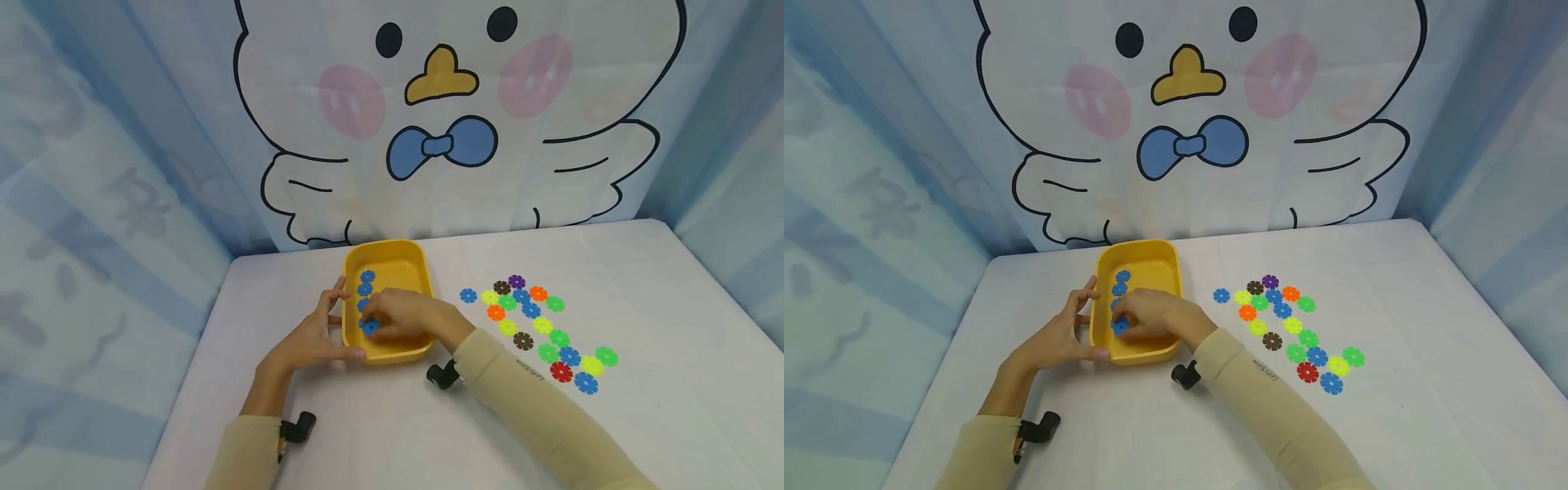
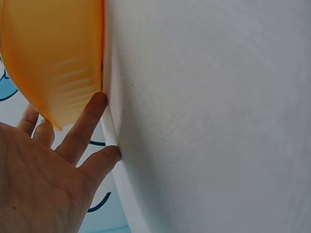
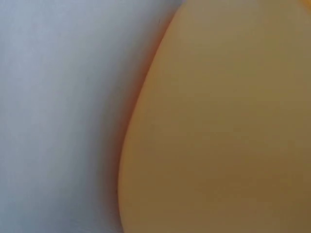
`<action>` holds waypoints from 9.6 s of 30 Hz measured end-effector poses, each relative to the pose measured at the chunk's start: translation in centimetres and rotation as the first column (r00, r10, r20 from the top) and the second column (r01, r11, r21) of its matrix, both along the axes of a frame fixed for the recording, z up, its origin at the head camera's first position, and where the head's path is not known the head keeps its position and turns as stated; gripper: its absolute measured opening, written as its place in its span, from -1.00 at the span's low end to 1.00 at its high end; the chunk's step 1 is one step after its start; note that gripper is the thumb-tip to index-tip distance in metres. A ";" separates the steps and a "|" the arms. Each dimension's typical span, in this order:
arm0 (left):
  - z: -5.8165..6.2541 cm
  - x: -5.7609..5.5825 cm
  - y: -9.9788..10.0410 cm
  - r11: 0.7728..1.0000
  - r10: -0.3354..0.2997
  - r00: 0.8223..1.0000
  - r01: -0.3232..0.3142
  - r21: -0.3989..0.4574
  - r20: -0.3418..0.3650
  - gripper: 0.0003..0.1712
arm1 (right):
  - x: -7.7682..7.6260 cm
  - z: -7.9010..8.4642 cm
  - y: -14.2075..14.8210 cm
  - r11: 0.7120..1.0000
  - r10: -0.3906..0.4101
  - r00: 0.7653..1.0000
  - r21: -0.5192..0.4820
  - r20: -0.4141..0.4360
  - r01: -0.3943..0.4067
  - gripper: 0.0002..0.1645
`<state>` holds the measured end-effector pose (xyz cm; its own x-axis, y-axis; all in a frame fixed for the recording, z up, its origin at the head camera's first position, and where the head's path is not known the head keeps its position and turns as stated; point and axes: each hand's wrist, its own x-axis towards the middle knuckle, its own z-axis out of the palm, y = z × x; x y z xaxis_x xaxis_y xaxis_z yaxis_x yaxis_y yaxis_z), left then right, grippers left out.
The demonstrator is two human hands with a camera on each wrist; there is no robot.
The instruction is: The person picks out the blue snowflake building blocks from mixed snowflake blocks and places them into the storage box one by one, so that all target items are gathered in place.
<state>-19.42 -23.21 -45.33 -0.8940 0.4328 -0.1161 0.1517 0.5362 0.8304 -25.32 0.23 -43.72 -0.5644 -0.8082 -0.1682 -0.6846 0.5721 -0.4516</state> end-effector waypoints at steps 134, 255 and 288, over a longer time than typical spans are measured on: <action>-0.5 0.3 0.5 0.996 0.064 0.998 -0.063 -0.065 0.013 0.30 | 12.7 1.3 29.3 0.834 -0.507 0.761 -0.453 -0.405 0.315 -0.36; -0.3 0.5 0.4 0.998 0.054 0.998 -0.053 -0.028 0.014 0.27 | 14.4 -3.5 31.0 0.876 -0.466 0.828 -0.291 -0.310 0.384 -0.46; -0.2 0.6 0.4 0.998 0.059 0.998 -0.058 -0.028 0.030 0.25 | 14.7 -2.4 30.3 0.895 -0.427 0.872 -0.252 -0.241 0.369 -0.61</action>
